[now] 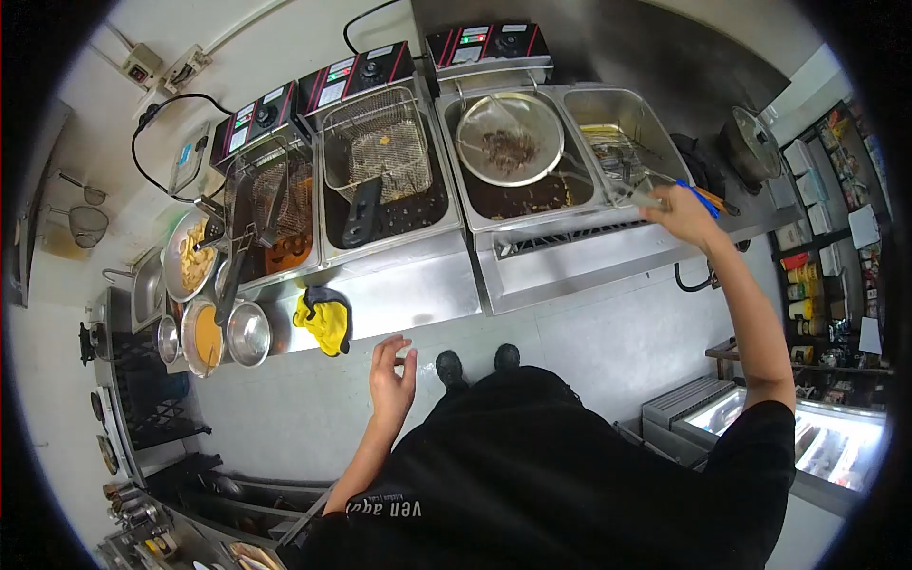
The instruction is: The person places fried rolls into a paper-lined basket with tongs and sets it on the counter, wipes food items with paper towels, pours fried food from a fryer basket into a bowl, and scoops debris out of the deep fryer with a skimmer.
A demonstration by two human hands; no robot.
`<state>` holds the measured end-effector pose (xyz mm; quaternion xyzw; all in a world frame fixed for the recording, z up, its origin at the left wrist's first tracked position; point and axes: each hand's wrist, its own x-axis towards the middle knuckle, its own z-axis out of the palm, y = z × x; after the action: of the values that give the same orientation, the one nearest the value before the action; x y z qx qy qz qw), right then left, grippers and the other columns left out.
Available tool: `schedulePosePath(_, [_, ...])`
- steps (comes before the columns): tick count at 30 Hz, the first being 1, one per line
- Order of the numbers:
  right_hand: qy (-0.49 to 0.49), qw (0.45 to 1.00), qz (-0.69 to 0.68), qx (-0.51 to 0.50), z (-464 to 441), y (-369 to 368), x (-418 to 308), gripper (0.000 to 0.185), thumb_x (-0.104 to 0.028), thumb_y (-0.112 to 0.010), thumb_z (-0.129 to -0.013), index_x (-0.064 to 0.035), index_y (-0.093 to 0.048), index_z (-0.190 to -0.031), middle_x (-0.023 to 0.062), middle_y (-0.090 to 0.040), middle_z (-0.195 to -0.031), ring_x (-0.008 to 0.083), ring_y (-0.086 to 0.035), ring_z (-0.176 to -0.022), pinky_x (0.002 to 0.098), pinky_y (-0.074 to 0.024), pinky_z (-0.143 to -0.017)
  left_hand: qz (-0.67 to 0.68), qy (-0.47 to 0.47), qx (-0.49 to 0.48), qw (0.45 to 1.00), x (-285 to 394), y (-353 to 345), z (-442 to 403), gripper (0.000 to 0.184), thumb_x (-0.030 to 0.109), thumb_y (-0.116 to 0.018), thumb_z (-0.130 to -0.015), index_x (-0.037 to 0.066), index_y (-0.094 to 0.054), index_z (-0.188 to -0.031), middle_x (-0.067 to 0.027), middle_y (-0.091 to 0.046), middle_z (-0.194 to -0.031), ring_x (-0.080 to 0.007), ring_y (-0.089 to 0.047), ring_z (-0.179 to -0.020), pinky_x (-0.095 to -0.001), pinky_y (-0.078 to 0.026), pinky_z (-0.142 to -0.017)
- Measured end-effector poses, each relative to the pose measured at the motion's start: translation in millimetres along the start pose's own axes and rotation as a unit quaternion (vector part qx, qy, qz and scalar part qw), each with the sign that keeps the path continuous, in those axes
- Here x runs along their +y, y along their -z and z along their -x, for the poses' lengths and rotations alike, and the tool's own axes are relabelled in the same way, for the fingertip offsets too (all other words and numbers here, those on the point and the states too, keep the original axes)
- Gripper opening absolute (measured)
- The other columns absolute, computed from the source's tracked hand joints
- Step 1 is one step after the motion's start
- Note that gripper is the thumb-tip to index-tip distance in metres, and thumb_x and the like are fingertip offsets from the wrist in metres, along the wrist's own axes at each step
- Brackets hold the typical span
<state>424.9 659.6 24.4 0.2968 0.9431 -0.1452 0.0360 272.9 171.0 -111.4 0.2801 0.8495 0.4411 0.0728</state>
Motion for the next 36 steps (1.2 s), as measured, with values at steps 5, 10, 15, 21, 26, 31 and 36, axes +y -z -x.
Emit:
schedulePosePath(5, [0.048, 0.981, 0.183, 0.051, -34.8, 16.9, 23.8, 0.036, -0.028, -0.063, -0.082, -0.0033, -0.061, -0.109, 0.0227, -0.065, -0.085, 0.0351, -0.064, -0.083, 0.0444, -0.0505, -0.07, 0.144, 0.039, 0.096, 0.984, 15.0, -0.3, -36.0, 0.033, 0.018, -0.054, -0.095, -0.004, -0.045, -0.118, -0.0138, -0.058, -0.103, -0.0149, -0.058, -0.063, -0.0234, -0.046, -0.051])
schedulePosePath(10, [0.124, 0.933, 0.316, 0.117, -69.7, 27.2, 47.9, 0.037, -0.022, -0.06, -0.084, -0.0048, -0.057, -0.117, 0.0158, -0.066, -0.092, 0.0317, -0.065, -0.079, 0.0416, -0.0518, -0.068, 0.377, 0.13, 0.101, 0.912, 66.0, 25.7, -118.7, 0.061, 0.052, -0.026, -0.098, -0.001, -0.037, -0.126, -0.0174, -0.059, -0.104, -0.0189, -0.059, -0.064, -0.0333, -0.055, -0.065])
schedulePosePath(15, [0.202, 0.935, 0.281, 0.072, -70.5, 26.4, 60.8, 0.039, -0.022, -0.067, -0.074, -0.0059, -0.064, -0.109, 0.0149, -0.066, -0.091, 0.0305, -0.065, -0.081, 0.0413, -0.0511, -0.074, 0.539, 0.18, -0.042, 0.822, 112.6, 38.3, -158.3, 0.055, 0.049, -0.035, -0.097, 0.001, -0.05, -0.119, -0.0185, -0.062, -0.107, -0.0173, -0.059, -0.062, -0.0328, -0.055, -0.062])
schedulePosePath(21, [0.123, 0.984, 0.126, -0.033, -46.3, 50.2, 56.0, 0.036, -0.02, -0.071, -0.071, 0.0032, -0.067, -0.098, 0.02, -0.068, -0.081, 0.0296, -0.066, -0.073, 0.0354, -0.0507, -0.071, 0.544, 0.2, -0.063, 0.813, 105.0, 47.2, -164.2, 0.042, 0.039, -0.042, -0.097, 0.002, -0.052, -0.114, -0.0129, -0.066, -0.093, -0.0137, -0.052, -0.054, -0.0288, -0.049, -0.053])
schedulePosePath(26, [0.017, 0.993, -0.01, -0.113, -20.2, 77.5, 38.0, 0.032, -0.019, -0.072, -0.073, 0.0042, -0.069, -0.095, 0.0047, -0.057, -0.06, 0.0113, -0.049, -0.054, 0.0299, -0.0443, -0.055, 0.505, 0.197, -0.067, 0.838, 112.9, 54.0, -160.2, 0.039, 0.036, -0.045, -0.097, 0.001, -0.054, -0.11, -0.0112, -0.065, -0.088, -0.0127, -0.049, -0.052, -0.0269, -0.047, -0.05])
schedulePosePath(31, [-0.069, 0.969, 0.015, -0.238, -28.8, 97.5, -19.7, 0.029, -0.028, -0.071, -0.076, 0.0002, -0.071, -0.082, 0.004, -0.054, -0.056, 0.0141, -0.047, -0.047, 0.0303, -0.0388, -0.048, 0.498, 0.196, -0.056, 0.843, 114.8, 53.2, -160.4, 0.037, 0.034, -0.046, -0.097, 0.0, -0.056, -0.108, -0.0107, -0.065, -0.087, -0.0124, -0.05, -0.051, -0.027, -0.048, -0.05])
schedulePosePath(36, [-0.011, 0.982, 0.082, -0.167, -53.4, 39.4, -17.8, 0.031, -0.027, -0.071, -0.075, 0.0029, -0.068, -0.078, 0.0117, -0.056, -0.056, 0.0207, -0.052, -0.05, 0.0358, -0.0413, -0.05, 0.487, 0.189, -0.058, 0.851, 116.3, 55.7, -157.4, 0.038, 0.037, -0.048, -0.096, 0.001, -0.057, -0.106, -0.0077, -0.064, -0.086, -0.0119, -0.048, -0.056, -0.0277, -0.043, -0.053])
